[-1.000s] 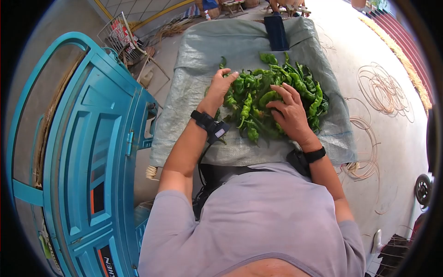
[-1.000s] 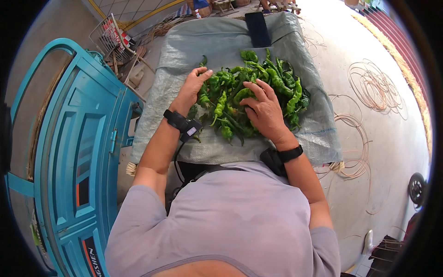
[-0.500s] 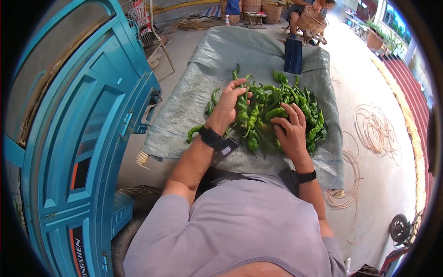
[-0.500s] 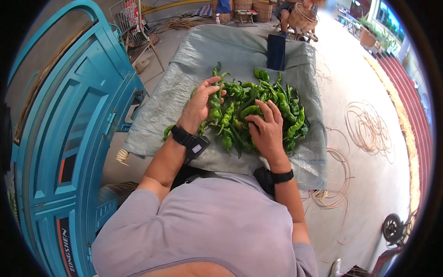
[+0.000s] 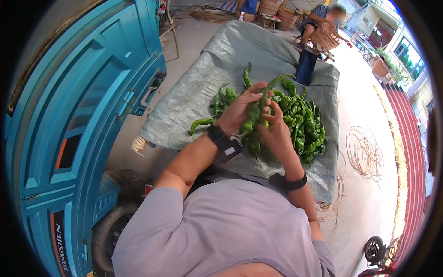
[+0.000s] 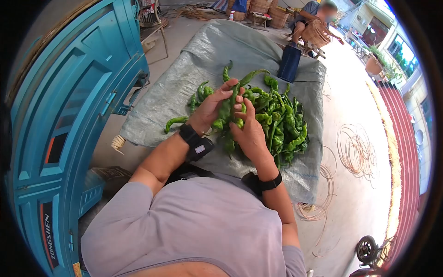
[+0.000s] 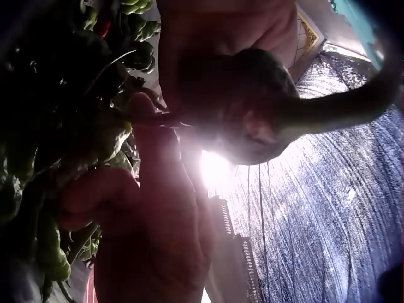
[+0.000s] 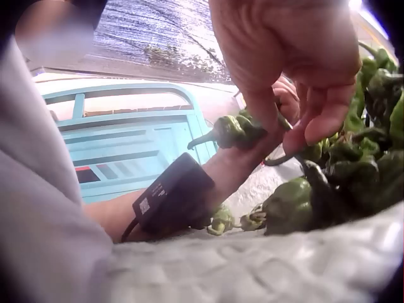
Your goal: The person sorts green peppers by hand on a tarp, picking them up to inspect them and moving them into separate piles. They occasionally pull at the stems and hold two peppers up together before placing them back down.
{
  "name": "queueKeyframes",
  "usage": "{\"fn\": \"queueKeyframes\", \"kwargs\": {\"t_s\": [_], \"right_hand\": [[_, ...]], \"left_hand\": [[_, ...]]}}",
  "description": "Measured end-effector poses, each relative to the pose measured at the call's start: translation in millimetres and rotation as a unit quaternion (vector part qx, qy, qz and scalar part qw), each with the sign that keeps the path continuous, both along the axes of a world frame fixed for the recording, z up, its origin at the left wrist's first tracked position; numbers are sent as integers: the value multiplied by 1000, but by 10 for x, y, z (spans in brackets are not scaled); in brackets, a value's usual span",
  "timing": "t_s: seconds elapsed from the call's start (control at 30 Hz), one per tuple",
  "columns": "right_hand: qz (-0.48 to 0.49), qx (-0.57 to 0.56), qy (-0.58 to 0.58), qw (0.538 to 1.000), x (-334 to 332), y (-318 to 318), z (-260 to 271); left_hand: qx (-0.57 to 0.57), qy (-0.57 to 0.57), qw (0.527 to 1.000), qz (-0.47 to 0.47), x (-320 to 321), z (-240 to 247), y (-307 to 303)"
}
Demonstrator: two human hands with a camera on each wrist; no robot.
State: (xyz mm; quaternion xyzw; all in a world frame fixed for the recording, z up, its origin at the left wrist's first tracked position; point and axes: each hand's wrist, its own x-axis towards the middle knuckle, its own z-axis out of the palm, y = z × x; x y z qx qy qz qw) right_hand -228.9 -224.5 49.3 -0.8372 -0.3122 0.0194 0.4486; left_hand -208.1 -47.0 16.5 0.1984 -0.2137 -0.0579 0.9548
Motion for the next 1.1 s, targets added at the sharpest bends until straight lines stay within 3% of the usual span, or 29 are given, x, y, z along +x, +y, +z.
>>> {"fn": "queueKeyframes", "kwargs": {"t_s": [0.13, 0.3, 0.4, 0.5, 0.63, 0.77, 0.9, 1.0, 1.1], "right_hand": [[-11, 105, 146, 984, -26, 79, 32], [-75, 88, 51, 992, 13, -33, 229], [-138, 53, -32, 989, 15, -45, 260], [-120, -35, -175, 977, 53, -72, 145], [-26, -154, -225, 962, -28, 43, 80], [-8, -241, -122, 963, -67, 158, 157], [1, -182, -115, 976, -10, 166, 17], [-20, -32, 5, 999, 3, 132, -11], [-19, 93, 204, 974, 55, 29, 97]], "left_hand": [[-19, 19, 1000, 10, -14, -60, 13], [-15, 82, 992, 99, -40, -17, 21], [-51, 102, 990, 86, 7, -134, 54], [-56, 105, 990, 80, 67, -193, 87], [-50, 97, 991, 72, 106, -307, 67], [-32, 106, 989, 96, 118, -328, 74], [-35, 91, 992, 85, 155, -357, 89], [-63, 96, 990, 80, 111, -298, 71], [-80, 118, 988, 57, 131, -311, 64]]}}
